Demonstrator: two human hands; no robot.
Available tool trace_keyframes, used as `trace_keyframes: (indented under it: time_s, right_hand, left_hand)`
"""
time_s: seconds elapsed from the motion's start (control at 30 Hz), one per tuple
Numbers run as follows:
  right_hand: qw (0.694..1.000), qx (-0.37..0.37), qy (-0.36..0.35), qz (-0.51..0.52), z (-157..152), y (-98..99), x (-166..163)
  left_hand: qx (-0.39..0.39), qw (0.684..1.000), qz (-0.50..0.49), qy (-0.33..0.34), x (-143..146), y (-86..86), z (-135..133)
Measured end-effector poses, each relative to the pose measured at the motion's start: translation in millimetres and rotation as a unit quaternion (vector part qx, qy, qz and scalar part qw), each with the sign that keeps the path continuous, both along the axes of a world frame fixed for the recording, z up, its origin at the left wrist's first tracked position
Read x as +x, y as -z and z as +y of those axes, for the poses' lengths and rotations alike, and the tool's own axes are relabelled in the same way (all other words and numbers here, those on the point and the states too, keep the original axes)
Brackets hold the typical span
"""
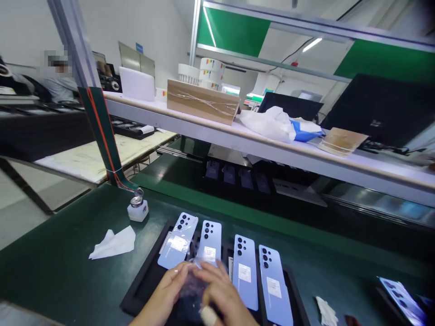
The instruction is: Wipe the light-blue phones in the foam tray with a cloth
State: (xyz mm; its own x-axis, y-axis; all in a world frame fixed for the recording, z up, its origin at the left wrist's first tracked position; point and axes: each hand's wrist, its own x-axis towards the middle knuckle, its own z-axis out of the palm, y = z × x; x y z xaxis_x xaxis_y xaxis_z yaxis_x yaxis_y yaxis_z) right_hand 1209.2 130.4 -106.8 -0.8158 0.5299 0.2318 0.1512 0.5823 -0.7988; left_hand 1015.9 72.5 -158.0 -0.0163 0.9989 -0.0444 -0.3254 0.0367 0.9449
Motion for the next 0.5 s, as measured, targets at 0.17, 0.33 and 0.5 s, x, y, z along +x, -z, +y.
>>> trace_keyframes:
  time_s: [0.17, 0.33, 0.5]
  right_hand:
    - [0.996, -0.066, -0.056, 0.007, 10, -3.1, -20]
    - [0.978, 0.005, 0.208, 0.007, 65, -6.8, -34]
    - [0.95, 0.111, 0.27, -0.115, 112, 9.1, -90]
  left_hand:
    - [-0.018, 0.999, -0.041, -0.011, -18, 9.1, -15]
    - [-0.055, 0.987, 0.014, -0.149, -49, 9.9, -20]
    - [-0.09, 0.986, -0.007, -0.137, -63, 4.6, -13]
